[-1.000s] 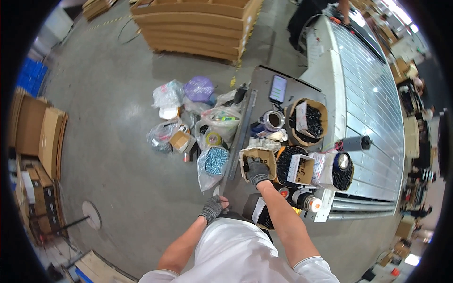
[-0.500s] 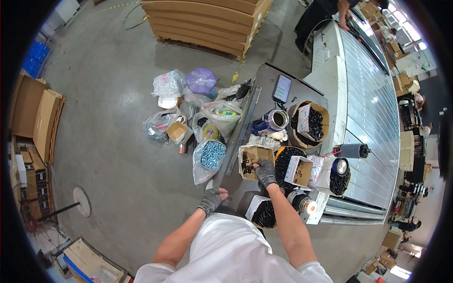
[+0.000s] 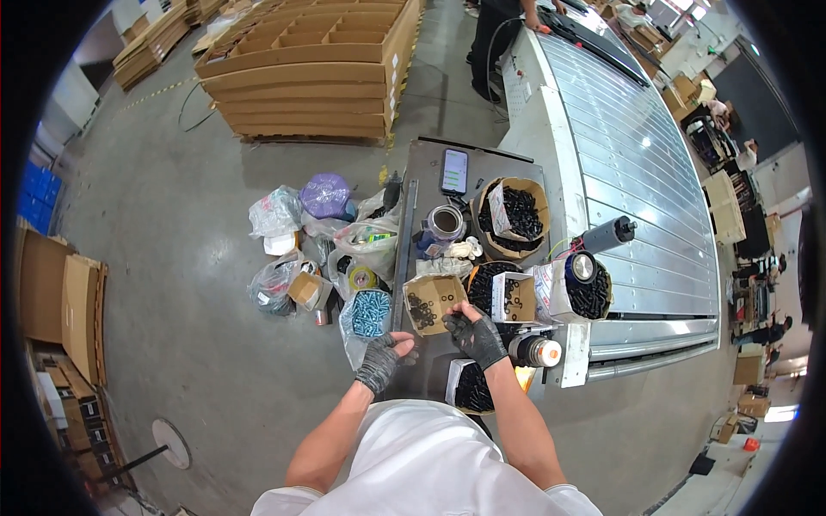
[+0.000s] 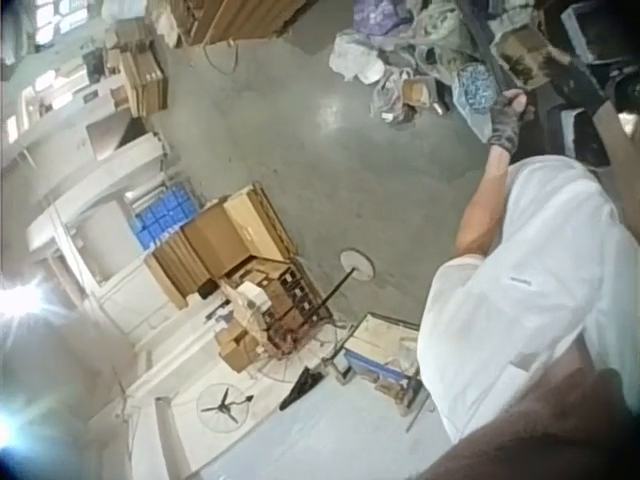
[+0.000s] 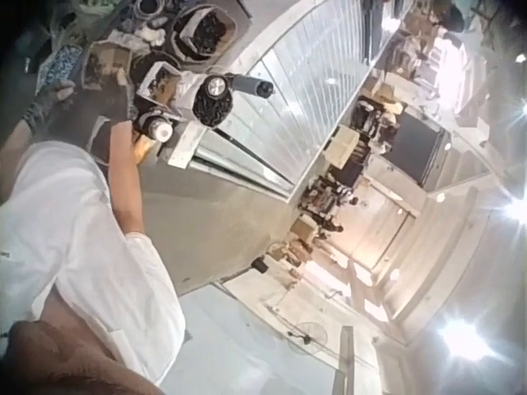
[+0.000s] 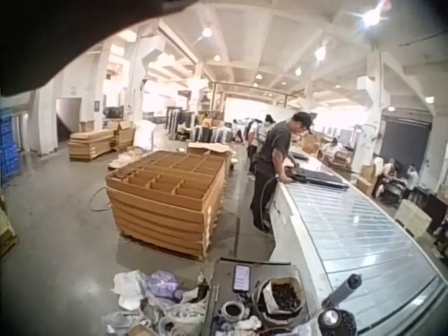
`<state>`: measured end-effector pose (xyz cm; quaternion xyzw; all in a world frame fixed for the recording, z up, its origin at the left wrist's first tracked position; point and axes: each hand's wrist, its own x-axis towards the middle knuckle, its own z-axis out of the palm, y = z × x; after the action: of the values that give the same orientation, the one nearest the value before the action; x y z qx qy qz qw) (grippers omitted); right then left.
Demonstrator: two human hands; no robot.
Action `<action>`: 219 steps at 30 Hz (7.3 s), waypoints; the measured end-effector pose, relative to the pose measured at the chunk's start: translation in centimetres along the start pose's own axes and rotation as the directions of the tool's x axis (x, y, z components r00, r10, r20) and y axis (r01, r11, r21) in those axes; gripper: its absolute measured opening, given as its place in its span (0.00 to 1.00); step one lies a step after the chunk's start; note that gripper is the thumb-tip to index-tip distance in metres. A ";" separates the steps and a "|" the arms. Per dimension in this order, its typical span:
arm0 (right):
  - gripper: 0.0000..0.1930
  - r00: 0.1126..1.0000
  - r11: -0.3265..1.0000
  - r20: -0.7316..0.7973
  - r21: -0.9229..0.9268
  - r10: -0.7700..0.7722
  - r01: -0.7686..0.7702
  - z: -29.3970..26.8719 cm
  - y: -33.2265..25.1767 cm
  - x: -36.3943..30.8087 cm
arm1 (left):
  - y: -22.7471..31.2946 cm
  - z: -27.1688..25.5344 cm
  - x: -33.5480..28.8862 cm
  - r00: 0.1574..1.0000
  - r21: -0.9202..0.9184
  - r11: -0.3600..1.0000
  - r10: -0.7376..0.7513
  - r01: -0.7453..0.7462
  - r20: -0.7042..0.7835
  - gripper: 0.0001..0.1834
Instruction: Sorting and handling small hardware components like screws and washers at a factory workbench.
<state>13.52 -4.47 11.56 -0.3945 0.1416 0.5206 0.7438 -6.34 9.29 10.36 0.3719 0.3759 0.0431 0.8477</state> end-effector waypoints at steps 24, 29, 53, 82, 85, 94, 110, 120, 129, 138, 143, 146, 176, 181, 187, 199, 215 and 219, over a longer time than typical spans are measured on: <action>0.18 0.969 0.894 0.102 -0.375 -0.225 0.246 2.4 1.5 -11.2 | 2.7 5.1 -4.3 0.987 0.005 0.989 0.147 -0.148 0.069 0.12; 0.17 0.971 0.921 0.112 -0.309 -0.213 0.238 2.0 2.2 -12.4 | 2.1 5.8 -5.1 0.992 -0.037 0.997 0.066 -0.062 0.107 0.12; 0.14 0.953 0.865 0.156 -0.401 -0.261 0.303 1.5 2.3 -15.0 | -0.5 8.7 -6.3 0.993 -0.076 0.996 -0.043 0.052 0.110 0.11; 0.25 0.969 0.983 0.169 0.068 -0.181 0.172 1.6 2.2 -13.7 | 0.8 6.0 -3.9 0.990 -0.431 0.895 -0.073 0.117 0.116 0.06; 0.24 0.960 0.984 0.220 0.074 -0.174 0.161 2.3 1.9 -13.8 | 1.4 6.2 -3.7 0.994 -0.411 0.910 -0.007 0.053 0.111 0.07; 0.18 0.975 0.944 0.010 -0.246 -0.223 0.218 1.3 1.9 -12.3 | 0.4 5.9 -1.7 0.988 -0.299 0.952 0.104 -0.067 0.111 0.14; 0.19 0.978 0.979 -0.048 -0.048 -0.202 0.200 3.4 2.4 -10.7 | -0.5 7.1 -1.0 0.990 -0.195 0.973 0.135 -0.127 0.030 0.12; 0.20 0.967 0.969 -0.064 0.010 -0.247 0.248 5.5 3.9 -10.4 | -0.3 8.5 -1.8 0.943 0.010 0.946 0.323 -0.323 -0.077 0.11; 0.14 0.830 0.800 -0.044 -0.301 -0.556 0.519 6.1 4.9 -10.3 | -0.8 9.0 -1.1 0.992 -0.285 0.951 0.128 -0.121 0.005 0.12; 0.06 0.602 0.023 0.226 -0.926 -0.766 0.376 4.9 3.8 -11.1 | -1.2 9.8 -1.7 0.997 -0.379 0.923 0.073 -0.071 -0.009 0.13; 0.07 0.545 -0.173 0.380 -0.903 -0.748 0.392 5.5 4.3 -12.2 | -1.9 9.4 -2.1 0.999 -0.393 0.919 0.035 -0.040 -0.021 0.13; 0.07 0.591 -0.160 0.369 -0.913 -0.717 0.376 5.6 4.5 -12.9 | -2.0 9.5 -2.8 0.999 -0.381 0.924 0.049 -0.043 0.005 0.13; 0.05 0.687 0.187 0.115 -0.918 -0.717 0.349 -1.7 5.6 -22.3 | -4.0 10.2 -7.3 0.855 0.433 0.901 -0.230 0.007 0.464 0.17; 0.06 0.685 0.221 0.072 -0.918 -0.725 0.330 -2.5 5.4 -22.5 | -4.5 10.6 -6.9 0.846 0.501 0.865 -0.270 0.004 0.459 0.18; 0.07 0.683 0.316 -0.026 -0.899 -0.730 0.304 -2.7 5.3 -22.4 | -4.9 11.1 -5.9 0.834 0.509 0.861 -0.280 -0.002 0.476 0.17; 0.06 0.659 0.375 -0.056 -0.856 -0.750 0.355 -2.7 4.1 -20.3 | -4.7 11.4 -2.2 0.769 0.544 0.839 -0.368 0.031 0.523 0.18; 0.06 0.667 0.349 -0.121 -0.911 -0.735 0.219 -1.9 4.0 -19.4 | -3.9 11.5 -1.0 0.761 0.553 0.833 -0.377 0.030 0.527 0.15; 0.06 0.662 0.353 -0.144 -0.916 -0.736 0.193 -2.9 4.9 -20.3 | -4.0 11.9 -2.0 0.751 0.544 0.839 -0.382 0.037 0.538 0.15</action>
<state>1.25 -19.26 20.13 -0.8532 -0.0516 0.1366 0.5008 -0.62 -1.44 14.15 0.5246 0.1102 -0.2812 0.7960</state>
